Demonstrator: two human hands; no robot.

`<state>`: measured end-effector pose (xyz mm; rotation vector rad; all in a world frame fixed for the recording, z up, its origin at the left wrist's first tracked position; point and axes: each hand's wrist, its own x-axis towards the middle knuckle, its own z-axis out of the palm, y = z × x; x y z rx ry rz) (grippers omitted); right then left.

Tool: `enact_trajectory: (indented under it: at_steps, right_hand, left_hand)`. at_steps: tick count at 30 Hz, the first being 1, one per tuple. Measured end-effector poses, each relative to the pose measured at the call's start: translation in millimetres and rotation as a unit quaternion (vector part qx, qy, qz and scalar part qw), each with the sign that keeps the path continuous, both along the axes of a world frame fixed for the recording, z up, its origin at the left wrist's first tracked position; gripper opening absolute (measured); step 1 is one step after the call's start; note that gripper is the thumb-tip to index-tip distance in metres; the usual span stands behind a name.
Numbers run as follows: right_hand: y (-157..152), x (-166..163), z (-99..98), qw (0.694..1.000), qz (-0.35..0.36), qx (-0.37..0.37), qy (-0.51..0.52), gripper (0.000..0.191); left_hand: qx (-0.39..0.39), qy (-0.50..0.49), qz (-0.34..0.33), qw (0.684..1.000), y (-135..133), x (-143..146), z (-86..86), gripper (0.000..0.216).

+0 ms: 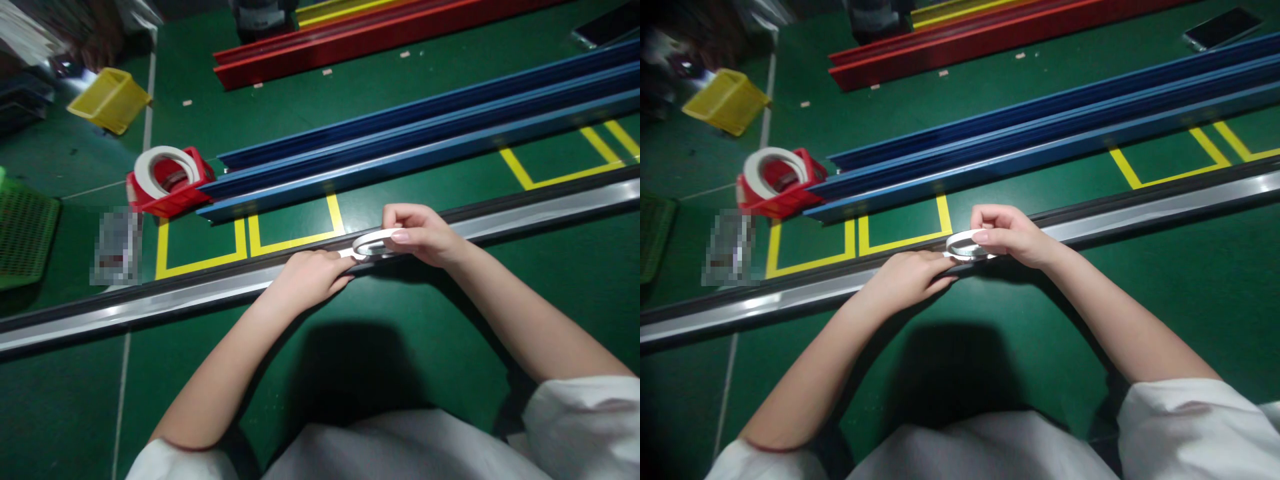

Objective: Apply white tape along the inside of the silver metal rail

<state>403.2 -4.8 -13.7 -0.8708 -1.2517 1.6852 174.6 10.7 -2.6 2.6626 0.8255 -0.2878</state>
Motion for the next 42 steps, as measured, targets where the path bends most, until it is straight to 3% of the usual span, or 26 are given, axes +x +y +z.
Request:
enact_trajectory:
  at_steps: [14, 22, 29, 42]
  right_hand:
    - [-0.2, 2.4, -4.7, 1.000, 0.002, -0.001, 0.002, 0.028]
    - [-0.3, 2.5, -5.1, 1.000, -0.006, 0.018, 0.007, 0.027]
    - [-4.1, 4.0, -3.9, 0.999, -0.028, 0.023, 0.012, 0.026]
    - [-5.7, 11.9, -1.9, 0.999, -0.008, 0.031, -0.025, 0.027]
  left_hand:
    - [0.017, -0.026, -0.014, 0.999, 0.3, 6.0, -2.8, 0.026]
    - [0.042, -0.026, 0.026, 0.998, -8.1, 7.4, -8.8, 0.036]
    - [0.038, -0.034, 0.007, 0.999, -5.5, 5.1, -9.6, 0.038]
    - [0.020, 0.004, 0.058, 0.998, -16.2, -32.6, -4.7, 0.038]
